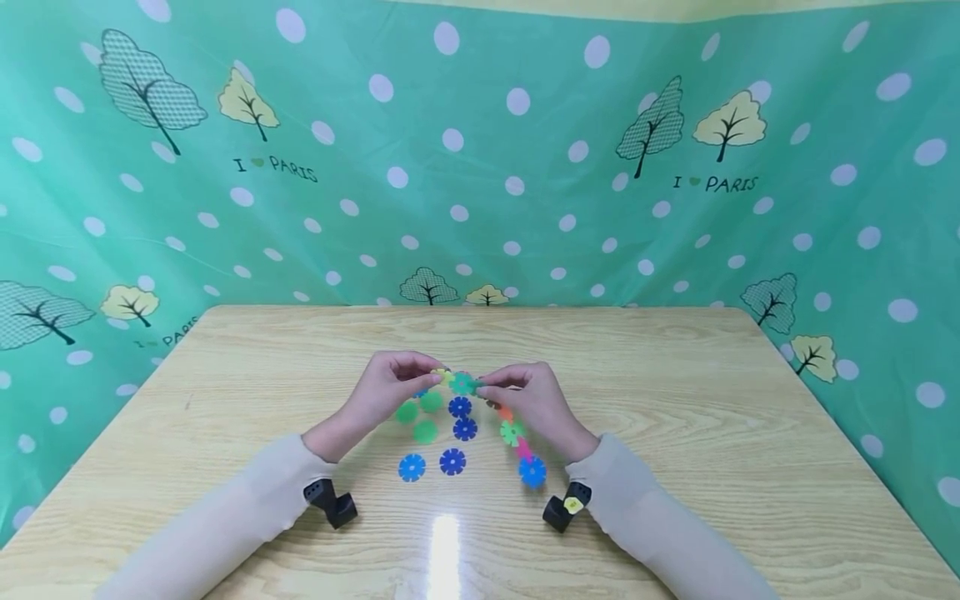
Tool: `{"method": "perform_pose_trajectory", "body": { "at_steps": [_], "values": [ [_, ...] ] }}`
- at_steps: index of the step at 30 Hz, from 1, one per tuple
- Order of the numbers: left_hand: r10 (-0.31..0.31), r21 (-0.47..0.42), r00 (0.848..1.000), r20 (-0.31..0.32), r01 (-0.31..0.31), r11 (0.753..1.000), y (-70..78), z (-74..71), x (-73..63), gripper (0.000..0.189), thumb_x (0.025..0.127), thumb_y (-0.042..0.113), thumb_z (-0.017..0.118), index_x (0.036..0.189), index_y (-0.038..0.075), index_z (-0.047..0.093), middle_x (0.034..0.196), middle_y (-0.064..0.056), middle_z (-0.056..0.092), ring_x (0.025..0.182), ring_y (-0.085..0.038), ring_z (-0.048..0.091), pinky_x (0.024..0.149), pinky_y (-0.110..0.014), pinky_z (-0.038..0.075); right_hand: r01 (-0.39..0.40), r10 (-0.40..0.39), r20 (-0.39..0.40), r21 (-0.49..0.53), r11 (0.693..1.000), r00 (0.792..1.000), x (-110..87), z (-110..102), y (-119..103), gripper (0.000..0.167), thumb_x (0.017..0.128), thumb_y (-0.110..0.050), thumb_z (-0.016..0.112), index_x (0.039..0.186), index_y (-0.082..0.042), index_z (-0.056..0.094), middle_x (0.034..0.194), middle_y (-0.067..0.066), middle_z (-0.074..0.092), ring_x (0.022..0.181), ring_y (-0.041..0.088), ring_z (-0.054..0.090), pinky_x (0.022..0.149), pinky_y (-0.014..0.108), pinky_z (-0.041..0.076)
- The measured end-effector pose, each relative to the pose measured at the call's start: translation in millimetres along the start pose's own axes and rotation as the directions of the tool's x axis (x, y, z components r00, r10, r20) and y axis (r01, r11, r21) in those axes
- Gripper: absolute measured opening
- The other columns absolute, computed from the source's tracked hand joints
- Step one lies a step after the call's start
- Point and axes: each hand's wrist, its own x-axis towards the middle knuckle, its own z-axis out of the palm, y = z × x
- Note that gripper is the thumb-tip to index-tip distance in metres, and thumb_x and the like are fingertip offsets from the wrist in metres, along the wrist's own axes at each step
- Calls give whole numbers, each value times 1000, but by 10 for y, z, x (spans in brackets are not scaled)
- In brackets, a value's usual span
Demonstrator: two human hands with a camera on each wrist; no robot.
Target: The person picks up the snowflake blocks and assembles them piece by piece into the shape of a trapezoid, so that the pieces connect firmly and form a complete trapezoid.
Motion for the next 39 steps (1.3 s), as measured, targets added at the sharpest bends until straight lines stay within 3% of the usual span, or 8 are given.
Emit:
{"method": "perform_pose_trajectory", "body": {
  "at_steps": [3, 12, 18, 21, 25, 28, 34, 39],
  "values": [
    [4, -2, 1000, -27, -4, 1000, -10, 25, 4, 12, 83, 7, 71, 95, 3, 72, 88, -9, 71, 84, -42, 63, 72, -48, 55, 4, -4, -17, -11, 1000, 1000, -11, -2, 0, 17, 82, -13, 74, 93, 0, 74, 87, 10, 72, 72, 13, 65, 65, 26, 55],
    [109, 48, 990, -84, -105, 993, -18, 123, 14, 13, 82, 6, 71, 94, 0, 73, 87, -12, 72, 78, -36, 67, 64, -22, 56, 3, -2, -56, 5, 1000, 998, -34, -19, -4, 17, 84, -14, 71, 94, -1, 74, 86, 11, 72, 69, 15, 63, 64, 25, 54],
    [155, 61, 981, -116, -149, 987, 19, 172, -4, 12, 82, 2, 71, 93, -1, 73, 89, -13, 72, 76, -19, 69, 67, -23, 56, -10, 13, -54, 44, 999, 998, -33, -24, -6, 18, 85, -13, 70, 96, 1, 73, 87, 11, 72, 69, 15, 63, 64, 26, 54],
    [111, 39, 988, -107, -107, 993, 15, 161, 3, 13, 82, 5, 71, 95, 1, 73, 91, -12, 72, 77, -16, 69, 69, -23, 57, -12, 14, -54, 45, 999, 998, -27, -25, -3, 18, 85, -13, 71, 95, 2, 73, 85, 11, 71, 68, 14, 63, 64, 26, 54],
    [11, -25, 998, -69, -13, 1000, -29, 109, 31, 17, 82, 7, 72, 98, 2, 72, 93, -11, 72, 83, -27, 68, 72, -27, 57, 3, -2, -43, 30, 1000, 999, -14, -13, -5, 19, 83, -13, 72, 94, 2, 73, 84, 11, 71, 69, 14, 64, 65, 26, 55],
    [-32, -59, 999, -26, 30, 998, -45, 56, 41, 23, 82, 7, 72, 103, 1, 70, 96, -11, 72, 86, -29, 67, 75, -29, 57, 16, -15, -35, 21, 1000, 999, -9, -5, -16, 18, 82, -12, 73, 93, 3, 73, 86, 11, 72, 70, 14, 65, 67, 27, 56],
    [-58, -35, 998, 24, 59, 998, -73, -42, -4, 32, 81, 8, 72, 112, 2, 66, 107, -10, 69, 88, -15, 67, 78, -26, 55, 20, -20, -24, 6, 1000, 999, -16, -1, -13, 15, 82, -8, 73, 93, 1, 73, 87, 10, 72, 71, 15, 66, 67, 27, 57],
    [-130, -13, 991, 26, 130, 991, -150, -178, -125, 32, 82, 7, 70, 114, 4, 66, 111, -11, 68, 95, -17, 66, 81, -25, 54, 16, -16, -28, -9, 1000, 999, -28, 7, -5, 13, 82, -8, 72, 92, 1, 73, 84, 8, 72, 69, 15, 66, 66, 26, 56]
  ]
}}
